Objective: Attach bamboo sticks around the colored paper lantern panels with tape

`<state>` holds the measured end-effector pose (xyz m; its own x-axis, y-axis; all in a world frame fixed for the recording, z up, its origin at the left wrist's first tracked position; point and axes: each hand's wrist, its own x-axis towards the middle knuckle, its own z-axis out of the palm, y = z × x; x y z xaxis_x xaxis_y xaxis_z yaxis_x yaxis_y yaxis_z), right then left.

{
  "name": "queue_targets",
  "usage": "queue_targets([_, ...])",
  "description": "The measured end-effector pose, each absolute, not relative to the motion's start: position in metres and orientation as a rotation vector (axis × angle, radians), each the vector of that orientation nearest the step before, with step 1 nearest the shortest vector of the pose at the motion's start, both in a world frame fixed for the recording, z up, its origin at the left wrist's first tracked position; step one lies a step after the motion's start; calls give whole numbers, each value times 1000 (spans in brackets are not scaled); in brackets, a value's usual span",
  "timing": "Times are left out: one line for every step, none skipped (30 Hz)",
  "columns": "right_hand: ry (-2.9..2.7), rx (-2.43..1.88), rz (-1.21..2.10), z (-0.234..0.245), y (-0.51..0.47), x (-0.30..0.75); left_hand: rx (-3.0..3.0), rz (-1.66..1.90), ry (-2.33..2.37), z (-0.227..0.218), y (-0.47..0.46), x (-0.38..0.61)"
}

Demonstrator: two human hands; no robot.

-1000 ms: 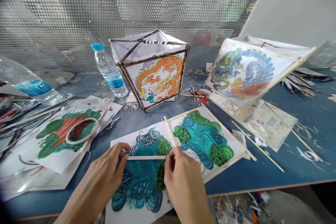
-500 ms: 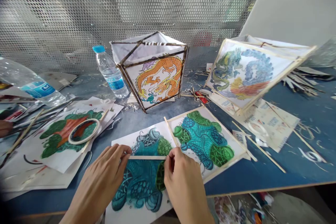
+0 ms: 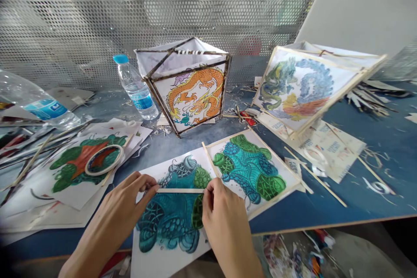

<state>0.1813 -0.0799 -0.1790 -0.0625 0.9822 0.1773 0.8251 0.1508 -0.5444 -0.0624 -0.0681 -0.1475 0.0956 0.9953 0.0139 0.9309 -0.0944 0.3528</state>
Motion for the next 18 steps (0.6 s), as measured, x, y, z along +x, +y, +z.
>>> queue_targets([-1928, -1711, 402, -180, -81, 181, 2127, 370, 1899, -147, -69, -64])
queue_targets([-1925, -1704, 399, -180, -81, 181, 2136, 381, 1867, -147, -70, -67])
queue_targets([-1921, -1696, 399, -181, -82, 181, 2143, 393, 1827, -148, -71, -69])
queue_targets([-1914, -1684, 397, -182, -82, 180, 2146, 404, 1789, -149, -73, -72])
queue_targets([-1907, -1669, 391, -182, -82, 180, 2145, 413, 1755, -150, -74, -75])
queue_targets([-1901, -1656, 381, -182, -83, 180, 2142, 422, 1727, -151, -74, -78])
queue_targets([-1892, -1640, 372, -182, -83, 180, 2139, 429, 1708, -153, -75, -81])
queue_targets([-1879, -1621, 378, -182, -84, 180, 2139, 432, 1695, -154, -76, -83])
queue_targets([-1863, -1596, 399, -181, -85, 180, 2140, 436, 1685, -155, -76, -84])
queue_targets([-1835, -1566, 429, -180, -86, 181, 2146, 444, 1674, -154, -77, -85])
queue_targets([-1795, -1526, 458, -178, -88, 183, 2154, 452, 1664, -153, -78, -85])
queue_targets([-1745, -1477, 476, -177, -90, 185, 2163, 460, 1653, -150, -80, -85])
queue_targets([-1696, -1421, 483, -176, -92, 188, 2178, 478, 1639, -147, -82, -84])
queue_targets([-1654, -1365, 490, -175, -95, 191, 2199, 501, 1627, -142, -85, -83])
queue_targets([-1611, -1304, 501, -174, -98, 194, 2226, 525, 1617, -137, -88, -82])
queue_targets([-1566, -1239, 518, -173, -101, 196, 2261, 553, 1613, -132, -92, -81])
queue_targets([-1525, -1168, 527, -172, -103, 199, 2308, 586, 1610, -127, -96, -80])
queue_targets([-1485, -1096, 522, -171, -106, 200, 2367, 626, 1606, -123, -100, -79])
